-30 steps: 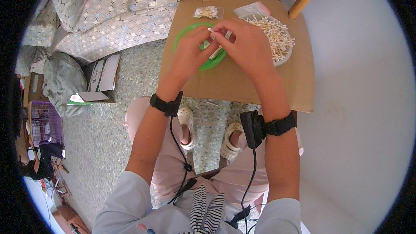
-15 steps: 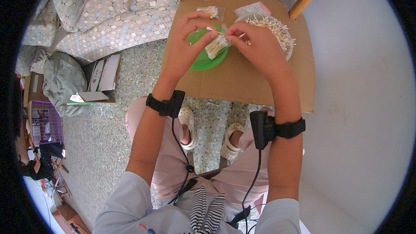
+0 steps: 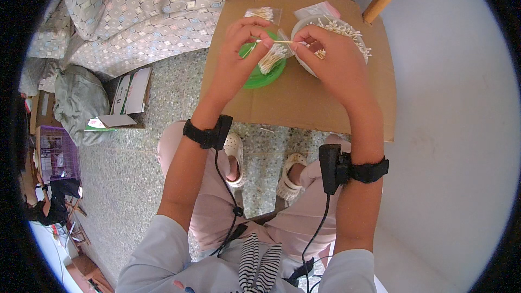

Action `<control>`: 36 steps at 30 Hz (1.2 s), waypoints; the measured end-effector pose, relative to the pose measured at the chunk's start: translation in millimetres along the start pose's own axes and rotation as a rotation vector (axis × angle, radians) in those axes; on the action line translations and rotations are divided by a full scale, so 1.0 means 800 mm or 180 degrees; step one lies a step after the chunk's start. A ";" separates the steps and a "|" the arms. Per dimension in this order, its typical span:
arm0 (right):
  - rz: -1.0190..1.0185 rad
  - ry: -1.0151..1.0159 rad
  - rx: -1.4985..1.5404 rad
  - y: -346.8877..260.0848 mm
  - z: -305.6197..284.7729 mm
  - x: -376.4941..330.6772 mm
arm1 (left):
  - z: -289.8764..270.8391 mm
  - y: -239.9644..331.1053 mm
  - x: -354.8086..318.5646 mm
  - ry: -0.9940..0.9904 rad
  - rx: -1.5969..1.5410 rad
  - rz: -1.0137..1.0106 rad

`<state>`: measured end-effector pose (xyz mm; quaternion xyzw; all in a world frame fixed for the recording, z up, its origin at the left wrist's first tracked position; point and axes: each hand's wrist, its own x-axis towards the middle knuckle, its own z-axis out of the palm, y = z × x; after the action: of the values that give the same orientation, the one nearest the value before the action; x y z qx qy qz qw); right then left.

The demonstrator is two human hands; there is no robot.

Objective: Sorting cotton swabs from a large bowl into small plastic bags.

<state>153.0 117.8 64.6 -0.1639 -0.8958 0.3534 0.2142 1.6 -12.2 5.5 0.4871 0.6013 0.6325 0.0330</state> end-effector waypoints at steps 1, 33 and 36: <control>-0.0024 0.0046 0.0045 -0.001 -0.001 0.000 | -0.001 0.000 0.000 -0.0002 -0.0003 0.0001; -0.0053 0.0686 0.0433 -0.029 -0.002 -0.001 | -0.017 0.015 0.003 -0.0014 0.0719 0.0271; -0.0087 0.0700 0.0713 -0.027 -0.005 -0.001 | -0.019 0.014 0.003 -0.0016 0.0717 0.0265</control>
<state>152.5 104.4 82.2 -0.1645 -0.8241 0.4280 0.3327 -3.7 -24.7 19.1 0.5139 0.6477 0.5605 -0.0467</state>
